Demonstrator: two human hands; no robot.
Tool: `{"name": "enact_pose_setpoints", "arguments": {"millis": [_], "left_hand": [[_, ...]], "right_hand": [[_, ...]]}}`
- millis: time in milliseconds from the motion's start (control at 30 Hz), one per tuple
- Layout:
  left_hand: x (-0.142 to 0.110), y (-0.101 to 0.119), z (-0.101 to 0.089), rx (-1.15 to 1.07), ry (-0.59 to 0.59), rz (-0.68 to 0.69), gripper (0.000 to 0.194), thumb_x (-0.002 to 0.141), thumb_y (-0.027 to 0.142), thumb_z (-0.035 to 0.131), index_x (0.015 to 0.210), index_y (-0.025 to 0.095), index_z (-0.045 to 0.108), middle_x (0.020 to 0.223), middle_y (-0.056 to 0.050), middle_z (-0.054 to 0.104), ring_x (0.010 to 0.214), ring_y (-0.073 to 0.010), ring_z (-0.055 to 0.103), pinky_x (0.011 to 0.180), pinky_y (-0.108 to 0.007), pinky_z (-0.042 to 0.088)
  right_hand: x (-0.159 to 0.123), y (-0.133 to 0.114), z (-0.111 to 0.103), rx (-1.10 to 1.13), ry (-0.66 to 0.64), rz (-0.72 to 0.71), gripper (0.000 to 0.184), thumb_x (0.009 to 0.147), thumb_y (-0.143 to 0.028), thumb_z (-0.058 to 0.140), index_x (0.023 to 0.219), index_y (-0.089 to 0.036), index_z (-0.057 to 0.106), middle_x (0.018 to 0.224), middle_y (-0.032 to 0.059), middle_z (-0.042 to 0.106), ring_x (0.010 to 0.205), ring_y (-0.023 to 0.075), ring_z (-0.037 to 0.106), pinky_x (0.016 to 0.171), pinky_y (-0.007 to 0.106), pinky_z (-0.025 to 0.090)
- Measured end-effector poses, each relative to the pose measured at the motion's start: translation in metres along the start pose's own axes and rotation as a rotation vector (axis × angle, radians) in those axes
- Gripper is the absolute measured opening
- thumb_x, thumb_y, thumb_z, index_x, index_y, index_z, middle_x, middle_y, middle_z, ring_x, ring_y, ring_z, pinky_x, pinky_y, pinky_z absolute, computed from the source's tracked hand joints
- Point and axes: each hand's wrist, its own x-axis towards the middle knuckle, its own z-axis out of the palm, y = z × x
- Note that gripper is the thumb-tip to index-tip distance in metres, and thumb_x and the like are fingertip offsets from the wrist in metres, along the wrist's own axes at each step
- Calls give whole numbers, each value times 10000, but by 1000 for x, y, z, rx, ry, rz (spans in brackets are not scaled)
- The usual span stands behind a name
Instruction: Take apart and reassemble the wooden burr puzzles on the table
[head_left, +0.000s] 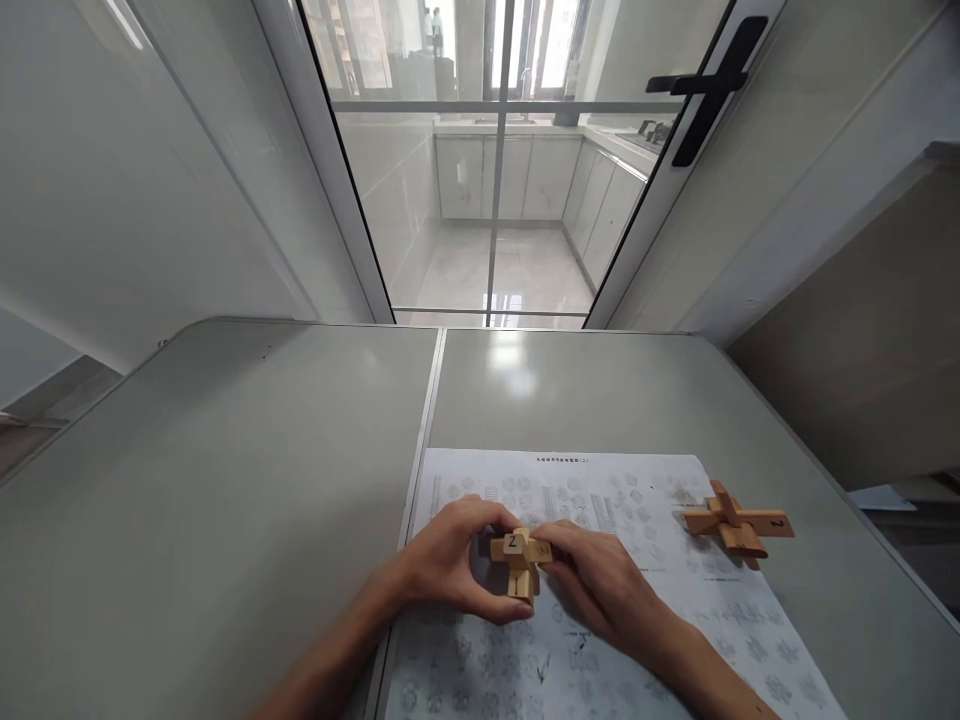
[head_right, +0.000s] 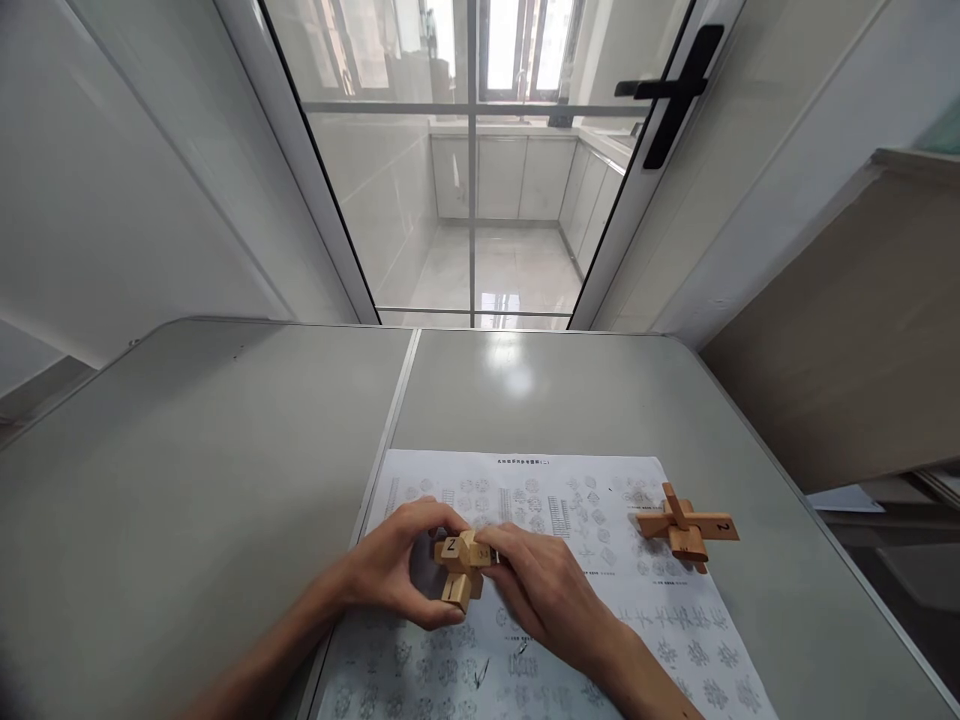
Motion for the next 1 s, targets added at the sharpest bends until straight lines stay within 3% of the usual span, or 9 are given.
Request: {"name": "enact_pose_setpoints", "arguments": {"millis": [167,600,833,1000], "left_hand": [[-1,0,2,2,12,-12,508,601,459,933,1006,219,741,896,5,736,815,-184,618,812,-309,473],[-2,-4,7,-18,50,-31,557,579,410,961,1026,214,691,919,8,705,805,-171,593,748,-284,447],[1,-3,5,-46,34,-45,553,586,408,957,1032,211,696,906,10,711,806,-172,597,763,-285,456],[2,-1,4,-72,32,-47,555,586,397,954,1038,206,694,905,8,703,809,-172,591,758,-283,454]], "right_hand": [[-2,0,-1,6,9,79,207,1066,-203,513,1265,-242,554,776,-22,633,581,142,560,581,257,475],[-4,0,1,99,17,141,180,1070,-226,521,1245,-252,558,804,0,668,630,161,626,589,256,517],[-3,2,1,38,37,89,203,1072,-228,512,1271,-245,552,859,21,702,638,163,627,615,275,528],[-6,5,2,32,26,127,235,1066,-225,517,1299,-240,548,798,0,668,603,155,594,601,277,518]]}}
